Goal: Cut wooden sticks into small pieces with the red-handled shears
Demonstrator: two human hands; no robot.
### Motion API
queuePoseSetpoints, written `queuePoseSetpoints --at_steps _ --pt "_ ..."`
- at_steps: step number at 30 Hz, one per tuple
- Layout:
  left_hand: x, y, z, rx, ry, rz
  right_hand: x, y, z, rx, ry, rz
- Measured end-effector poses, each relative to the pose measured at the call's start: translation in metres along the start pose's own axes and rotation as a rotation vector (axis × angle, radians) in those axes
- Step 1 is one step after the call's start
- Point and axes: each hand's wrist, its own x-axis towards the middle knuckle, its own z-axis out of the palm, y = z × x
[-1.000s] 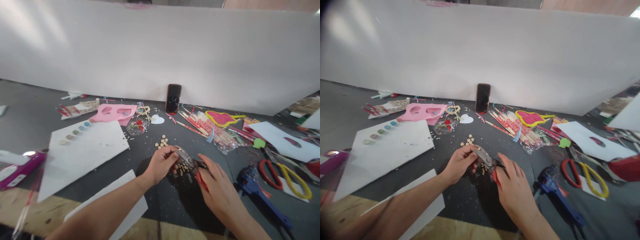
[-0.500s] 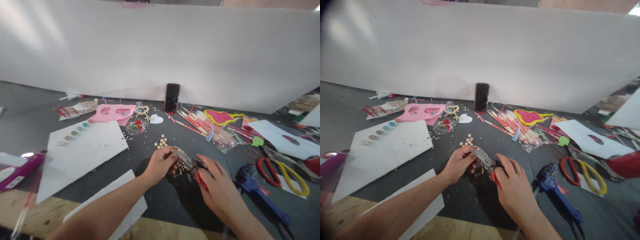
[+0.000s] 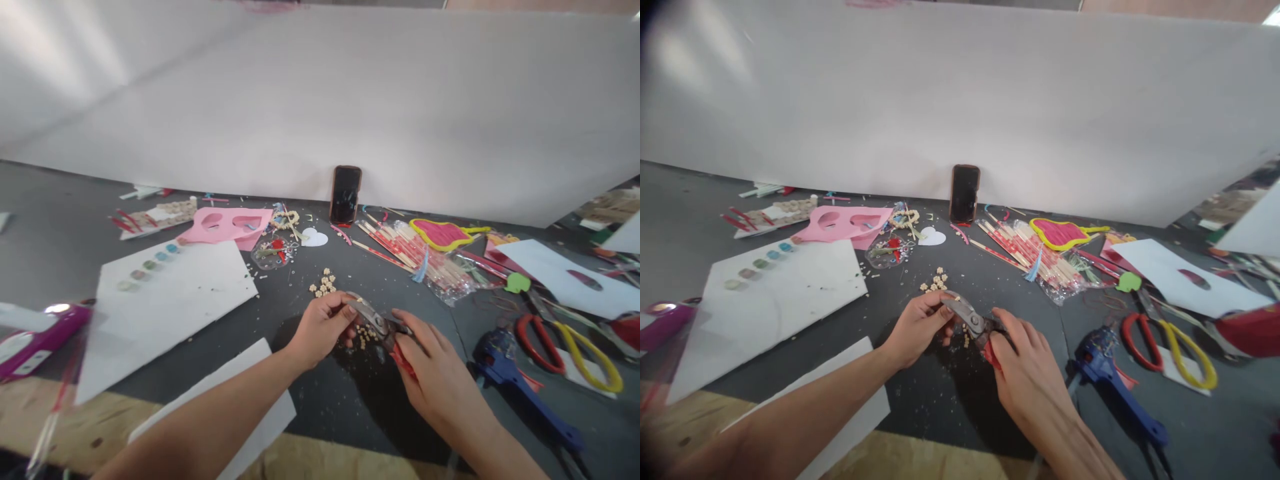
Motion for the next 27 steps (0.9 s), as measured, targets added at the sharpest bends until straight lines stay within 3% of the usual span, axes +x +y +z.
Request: queuePoseSetpoints --at_steps 9,16,27 --pt "-0.0032 0.0046 0.0020 -0.002 -0.006 0.007 -0.0043 0.0044 0.0071 0.042 0.038 0.124" --pt "-0.0055 0.0016 0.0044 0.030 -0.017 0.019 -0.0023 0.0025 0.0055 -0.016 -0.060 0.091" --pt "-0.0065 0.0009 0.0060 0.028 -0.008 0.019 -0.0024 0.0007 0.0039 -0.027 -0.078 0.130"
